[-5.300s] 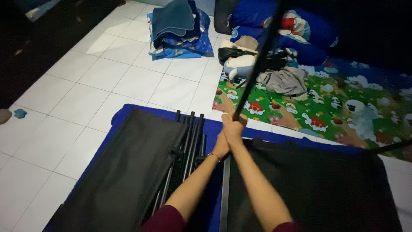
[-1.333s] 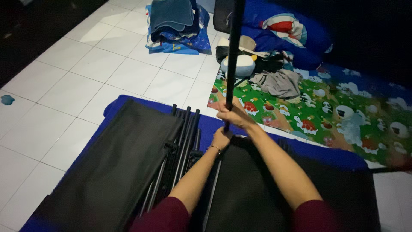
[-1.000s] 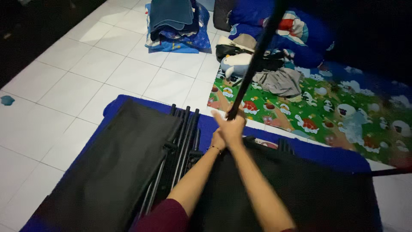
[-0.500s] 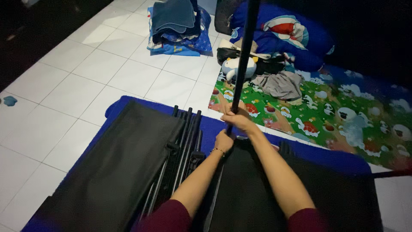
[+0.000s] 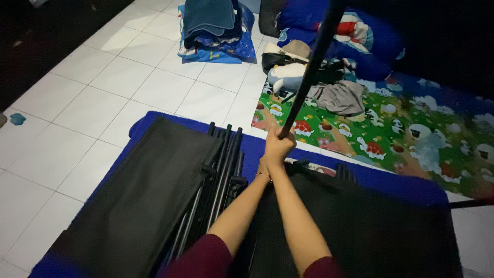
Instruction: The person assembles a piece of furniture by inserting metal poles into a black fabric frame and connecting multiple poles together. They handle the poles and frame by hand, aligning and pushing components to form the structure.
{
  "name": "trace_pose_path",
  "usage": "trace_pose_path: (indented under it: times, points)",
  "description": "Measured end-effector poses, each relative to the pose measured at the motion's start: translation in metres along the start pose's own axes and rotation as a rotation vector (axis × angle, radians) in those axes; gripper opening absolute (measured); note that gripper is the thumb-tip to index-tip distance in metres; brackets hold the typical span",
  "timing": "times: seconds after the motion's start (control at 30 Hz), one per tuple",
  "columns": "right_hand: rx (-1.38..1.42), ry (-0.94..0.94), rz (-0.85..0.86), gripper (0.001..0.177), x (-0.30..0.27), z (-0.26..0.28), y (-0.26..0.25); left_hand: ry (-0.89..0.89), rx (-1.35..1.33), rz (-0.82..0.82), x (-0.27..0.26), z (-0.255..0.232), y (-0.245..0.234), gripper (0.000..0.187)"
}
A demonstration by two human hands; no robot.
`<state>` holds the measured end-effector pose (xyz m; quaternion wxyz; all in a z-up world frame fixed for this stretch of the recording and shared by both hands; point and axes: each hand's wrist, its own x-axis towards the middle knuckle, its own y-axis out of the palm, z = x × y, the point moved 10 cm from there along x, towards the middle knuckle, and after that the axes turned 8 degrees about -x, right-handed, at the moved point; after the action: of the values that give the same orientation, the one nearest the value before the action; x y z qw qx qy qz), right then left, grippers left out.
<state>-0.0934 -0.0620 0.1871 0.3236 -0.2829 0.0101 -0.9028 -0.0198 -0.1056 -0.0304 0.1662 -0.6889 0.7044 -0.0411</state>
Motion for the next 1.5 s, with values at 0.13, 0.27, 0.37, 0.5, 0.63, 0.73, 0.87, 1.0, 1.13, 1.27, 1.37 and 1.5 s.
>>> trace_pose_path:
  times: [0.13,0.27,0.37,0.5,0.63,0.73,0.87,1.0,1.13,1.27,1.37,1.5]
  points:
    - [0.101,-0.101,0.334,0.038,0.019,-0.013,0.024,-0.003,0.006,-0.04,-0.004,0.002,-0.002,0.044]
    - [0.336,-0.121,1.003,0.039,0.016,-0.002,0.045,-0.041,-0.096,-0.072,-0.014,-0.005,-0.005,0.044]
    - [0.402,0.004,1.359,0.04,0.007,0.009,0.056,-0.125,-0.048,-0.101,-0.022,-0.01,-0.013,0.039]
    - [0.394,0.138,0.933,0.042,0.02,0.017,0.03,-0.182,0.02,-0.058,-0.029,-0.016,-0.014,0.042]
    - [0.123,-0.054,0.336,0.05,-0.008,0.037,-0.021,-0.066,0.068,0.053,-0.023,-0.016,-0.003,0.046]
    - [0.076,-0.014,0.179,0.051,-0.025,0.026,-0.022,-0.038,0.035,0.041,-0.018,-0.006,0.0,0.045]
    - [-0.051,0.092,0.073,0.044,-0.009,-0.015,-0.003,-0.046,0.019,-0.016,-0.019,-0.005,-0.006,0.044]
    - [0.294,0.019,0.483,0.04,0.006,-0.03,0.032,-0.066,-0.019,-0.051,-0.029,-0.013,-0.014,0.043]
    - [0.498,0.131,1.254,0.042,-0.001,-0.019,0.051,-0.145,-0.081,-0.109,-0.036,-0.017,-0.011,0.041]
    - [0.438,0.044,1.626,0.04,-0.012,0.021,0.047,-0.147,-0.045,-0.061,-0.035,-0.014,-0.007,0.039]
    - [0.294,0.168,1.099,0.041,0.005,0.027,0.032,-0.174,-0.016,-0.144,-0.033,-0.011,-0.019,0.044]
    - [0.185,0.02,0.294,0.05,-0.015,0.043,-0.027,-0.036,-0.096,0.066,-0.023,-0.017,0.003,0.05]
